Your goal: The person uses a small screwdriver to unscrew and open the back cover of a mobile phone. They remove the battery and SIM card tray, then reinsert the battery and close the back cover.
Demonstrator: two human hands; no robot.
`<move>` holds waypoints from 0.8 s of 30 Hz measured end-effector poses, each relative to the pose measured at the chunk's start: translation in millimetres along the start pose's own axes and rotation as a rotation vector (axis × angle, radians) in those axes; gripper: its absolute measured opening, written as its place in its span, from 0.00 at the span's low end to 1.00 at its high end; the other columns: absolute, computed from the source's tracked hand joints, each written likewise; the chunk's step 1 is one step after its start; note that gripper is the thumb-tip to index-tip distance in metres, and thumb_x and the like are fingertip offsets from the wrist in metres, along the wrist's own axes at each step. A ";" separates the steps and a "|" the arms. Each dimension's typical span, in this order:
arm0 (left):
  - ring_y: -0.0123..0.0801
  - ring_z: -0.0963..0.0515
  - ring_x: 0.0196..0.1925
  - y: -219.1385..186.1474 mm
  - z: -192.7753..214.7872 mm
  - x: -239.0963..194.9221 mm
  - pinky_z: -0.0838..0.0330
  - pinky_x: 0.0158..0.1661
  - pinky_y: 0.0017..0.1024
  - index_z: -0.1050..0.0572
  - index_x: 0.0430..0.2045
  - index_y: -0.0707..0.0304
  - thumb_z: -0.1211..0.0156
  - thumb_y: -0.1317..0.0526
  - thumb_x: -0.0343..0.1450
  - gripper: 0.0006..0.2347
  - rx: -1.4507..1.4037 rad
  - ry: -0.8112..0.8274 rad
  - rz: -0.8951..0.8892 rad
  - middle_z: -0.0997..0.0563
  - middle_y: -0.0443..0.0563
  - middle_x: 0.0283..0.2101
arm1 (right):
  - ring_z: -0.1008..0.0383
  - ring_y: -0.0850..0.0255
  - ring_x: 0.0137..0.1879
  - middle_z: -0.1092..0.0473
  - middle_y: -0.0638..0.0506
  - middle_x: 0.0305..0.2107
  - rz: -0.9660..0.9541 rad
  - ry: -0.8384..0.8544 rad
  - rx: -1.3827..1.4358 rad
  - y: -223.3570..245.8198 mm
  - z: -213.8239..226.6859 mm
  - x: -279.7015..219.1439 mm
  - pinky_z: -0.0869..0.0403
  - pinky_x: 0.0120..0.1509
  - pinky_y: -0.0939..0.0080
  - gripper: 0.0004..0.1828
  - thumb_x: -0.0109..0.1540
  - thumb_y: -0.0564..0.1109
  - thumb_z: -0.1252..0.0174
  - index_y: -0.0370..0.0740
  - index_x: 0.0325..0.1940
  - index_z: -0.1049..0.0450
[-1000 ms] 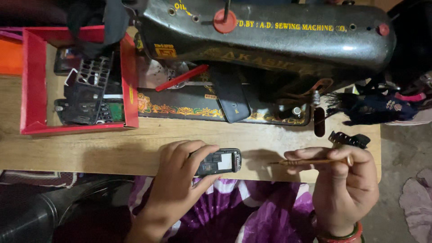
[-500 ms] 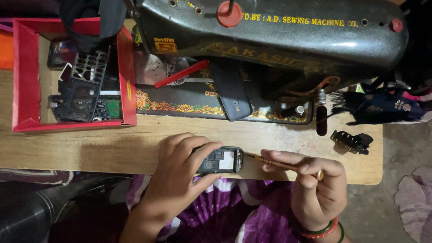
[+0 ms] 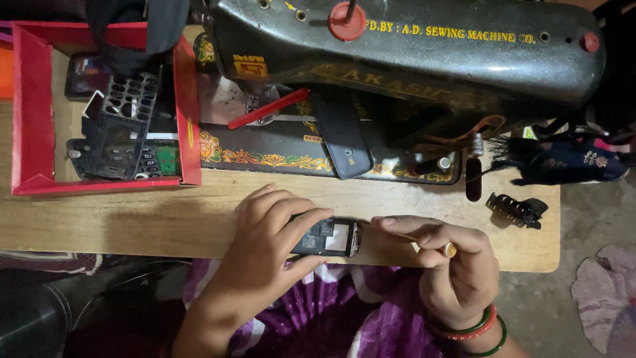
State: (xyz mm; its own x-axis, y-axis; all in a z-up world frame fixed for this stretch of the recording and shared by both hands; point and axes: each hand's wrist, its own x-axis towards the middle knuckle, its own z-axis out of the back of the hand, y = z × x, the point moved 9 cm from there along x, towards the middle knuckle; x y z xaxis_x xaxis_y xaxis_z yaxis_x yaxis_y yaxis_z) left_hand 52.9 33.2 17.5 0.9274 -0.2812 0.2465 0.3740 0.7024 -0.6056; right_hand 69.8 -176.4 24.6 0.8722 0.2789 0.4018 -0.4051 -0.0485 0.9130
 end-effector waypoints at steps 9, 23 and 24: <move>0.44 0.32 0.62 -1.1 6.2 11.0 0.49 0.70 0.53 0.24 0.52 0.59 0.26 0.55 0.59 0.26 -0.037 0.042 -0.014 0.24 0.49 0.51 | 0.19 0.42 0.55 0.25 0.30 0.48 -0.039 0.024 0.031 -3.5 1.9 3.8 0.19 0.65 0.42 0.09 0.76 0.44 0.54 0.34 0.53 0.41; 0.48 0.31 0.64 6.0 11.8 22.3 0.49 0.70 0.53 0.23 0.52 0.57 0.29 0.58 0.59 0.25 -0.024 0.119 -0.024 0.23 0.53 0.53 | 0.19 0.51 0.55 0.23 0.40 0.46 -0.008 0.219 -0.276 15.1 -18.2 32.3 0.22 0.62 0.57 0.04 0.70 0.36 0.49 0.34 0.49 0.33; 0.47 0.31 0.64 5.4 13.5 23.4 0.49 0.71 0.52 0.23 0.52 0.58 0.29 0.59 0.59 0.25 -0.014 0.127 -0.016 0.24 0.53 0.54 | 0.20 0.51 0.53 0.24 0.41 0.45 0.026 0.219 -0.348 20.4 -19.9 36.2 0.23 0.60 0.57 0.06 0.67 0.34 0.48 0.33 0.48 0.32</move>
State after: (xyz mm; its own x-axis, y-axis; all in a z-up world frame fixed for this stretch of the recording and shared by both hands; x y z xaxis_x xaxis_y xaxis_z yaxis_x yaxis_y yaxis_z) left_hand 76.5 39.2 30.2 0.9139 -0.3735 0.1593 0.3881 0.6881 -0.6131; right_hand 87.7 -148.2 56.4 0.7965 0.4813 0.3660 -0.5279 0.2583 0.8091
